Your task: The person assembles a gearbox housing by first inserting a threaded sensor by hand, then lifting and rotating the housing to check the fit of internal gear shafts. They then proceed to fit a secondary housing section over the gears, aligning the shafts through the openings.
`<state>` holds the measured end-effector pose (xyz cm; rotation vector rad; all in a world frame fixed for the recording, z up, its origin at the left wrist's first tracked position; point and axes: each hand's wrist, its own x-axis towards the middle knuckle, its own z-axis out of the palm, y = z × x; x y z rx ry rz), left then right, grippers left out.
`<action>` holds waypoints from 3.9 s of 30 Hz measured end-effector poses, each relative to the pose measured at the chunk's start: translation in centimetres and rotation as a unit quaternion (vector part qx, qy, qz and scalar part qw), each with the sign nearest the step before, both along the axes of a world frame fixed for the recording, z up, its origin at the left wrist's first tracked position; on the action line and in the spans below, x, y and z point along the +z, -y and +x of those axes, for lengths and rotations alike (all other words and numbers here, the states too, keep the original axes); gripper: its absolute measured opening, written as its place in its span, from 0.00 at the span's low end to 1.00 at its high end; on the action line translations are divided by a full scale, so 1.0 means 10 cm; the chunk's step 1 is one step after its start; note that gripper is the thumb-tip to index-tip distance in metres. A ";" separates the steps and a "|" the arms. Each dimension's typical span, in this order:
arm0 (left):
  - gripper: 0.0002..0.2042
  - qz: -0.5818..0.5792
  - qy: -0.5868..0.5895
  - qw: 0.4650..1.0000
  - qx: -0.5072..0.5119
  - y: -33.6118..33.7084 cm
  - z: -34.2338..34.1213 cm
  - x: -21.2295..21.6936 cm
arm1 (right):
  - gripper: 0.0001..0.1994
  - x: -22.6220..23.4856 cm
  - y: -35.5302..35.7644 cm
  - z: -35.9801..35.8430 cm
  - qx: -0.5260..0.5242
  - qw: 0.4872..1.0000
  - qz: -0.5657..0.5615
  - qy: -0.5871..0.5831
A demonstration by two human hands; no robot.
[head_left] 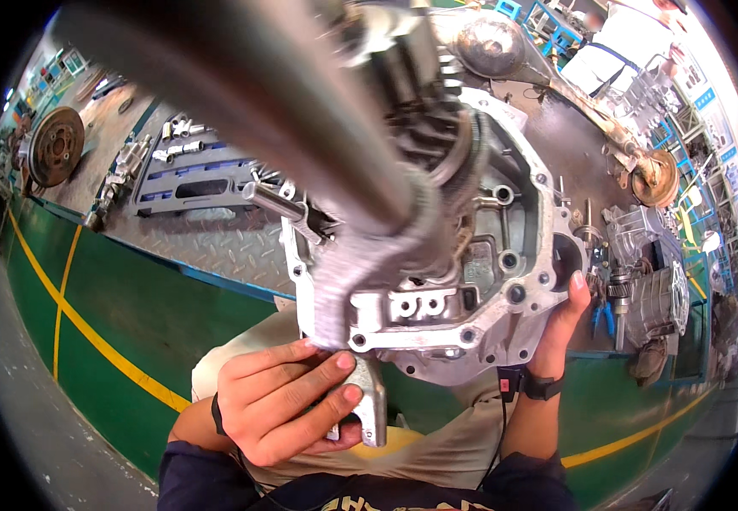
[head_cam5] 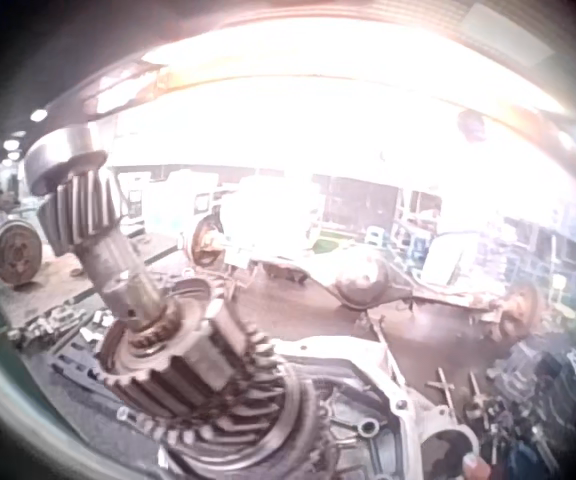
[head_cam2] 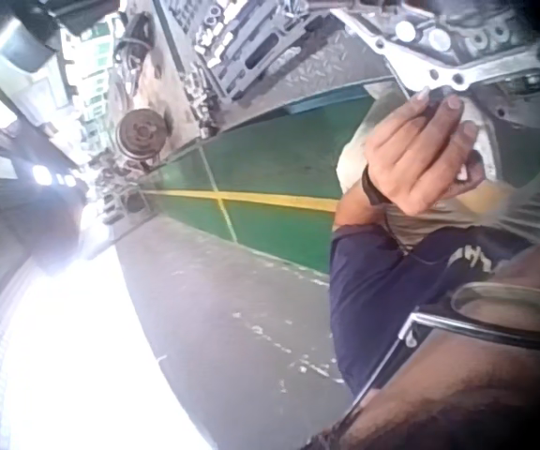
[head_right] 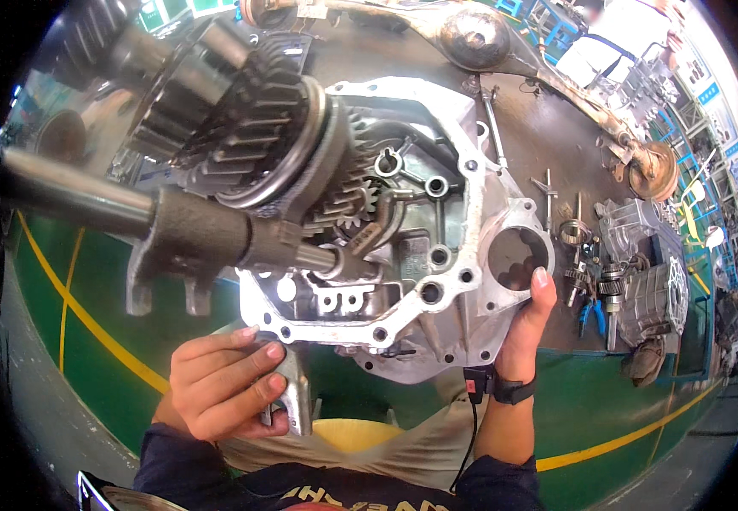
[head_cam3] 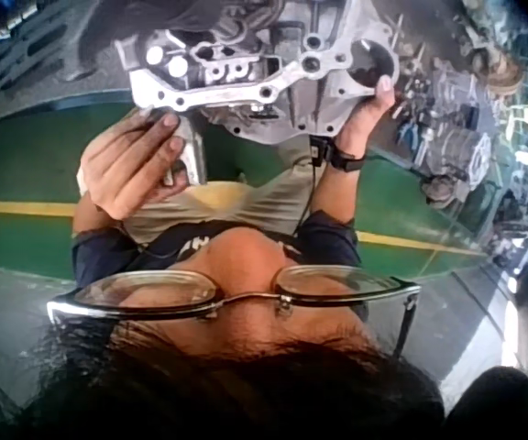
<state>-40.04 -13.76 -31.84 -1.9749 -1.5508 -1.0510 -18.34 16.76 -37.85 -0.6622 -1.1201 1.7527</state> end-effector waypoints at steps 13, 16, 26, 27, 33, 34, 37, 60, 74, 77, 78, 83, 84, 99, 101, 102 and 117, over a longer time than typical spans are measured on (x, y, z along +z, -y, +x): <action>0.16 0.000 0.010 1.000 -0.005 0.00 -0.04 0.06 | 0.35 -0.09 -0.12 0.12 0.007 0.997 0.073 0.035; 0.15 -0.010 0.000 1.000 0.005 -0.01 -0.02 0.07 | 0.29 -0.02 -0.02 0.06 -0.062 0.996 0.053 0.039; 0.14 -0.009 0.000 1.000 0.018 0.01 -0.03 0.03 | 0.38 -0.12 -0.09 0.21 -0.019 0.995 0.069 0.076; 0.14 -0.012 -0.001 1.000 0.018 0.01 -0.03 0.04 | 0.38 -0.13 -0.09 0.21 -0.020 0.995 0.068 0.076; 0.15 -0.022 -0.003 1.000 0.021 0.01 -0.04 0.06 | 0.38 -0.01 -0.02 0.11 0.000 0.995 0.084 0.062; 0.15 -0.020 0.001 1.000 0.023 0.00 -0.03 0.06 | 0.35 0.03 0.03 0.06 -0.034 0.996 0.068 0.052; 0.14 -0.022 0.004 1.000 0.011 0.00 -0.04 0.07 | 0.33 -0.03 0.00 0.09 -0.067 0.995 0.050 0.046; 0.17 -0.018 0.022 0.997 0.073 -0.01 0.12 -0.07 | 0.33 -0.12 -0.10 0.22 -0.002 0.997 0.060 0.058; 0.17 0.084 -0.009 0.981 0.174 -1.18 0.13 0.63 | 0.33 0.13 -0.17 0.13 0.014 0.993 -0.120 -0.004; 0.15 0.111 -0.013 0.978 0.177 -1.35 0.20 0.64 | 0.34 0.18 -0.23 0.19 0.007 0.993 -0.121 -0.003; 0.15 0.145 -0.031 0.969 0.198 -1.38 0.20 0.64 | 0.34 0.21 -0.21 0.18 0.006 0.991 -0.133 0.011; 0.13 0.188 -0.027 0.943 0.273 -1.41 0.16 0.68 | 0.33 0.18 -0.22 0.18 0.028 0.992 -0.119 -0.027; 0.15 0.186 -0.019 0.941 0.281 -1.43 0.09 0.73 | 0.33 0.21 -0.21 0.16 0.033 0.992 -0.119 -0.028; 0.29 0.081 0.069 0.905 0.411 -2.06 -0.62 1.22 | 0.38 0.74 -0.18 0.37 -0.175 0.882 0.423 0.110; 0.29 0.099 0.051 0.912 0.396 -2.19 -0.68 1.20 | 0.43 0.92 -0.31 0.34 -0.089 0.723 0.662 0.176; 0.29 0.125 0.046 0.916 0.378 -2.27 -0.73 1.21 | 0.43 0.90 -0.42 0.26 -0.089 0.724 0.660 0.180; 0.28 0.050 0.117 0.945 0.302 -3.00 -1.24 1.43 | 0.24 0.87 -0.95 -0.42 -0.103 0.803 0.583 0.071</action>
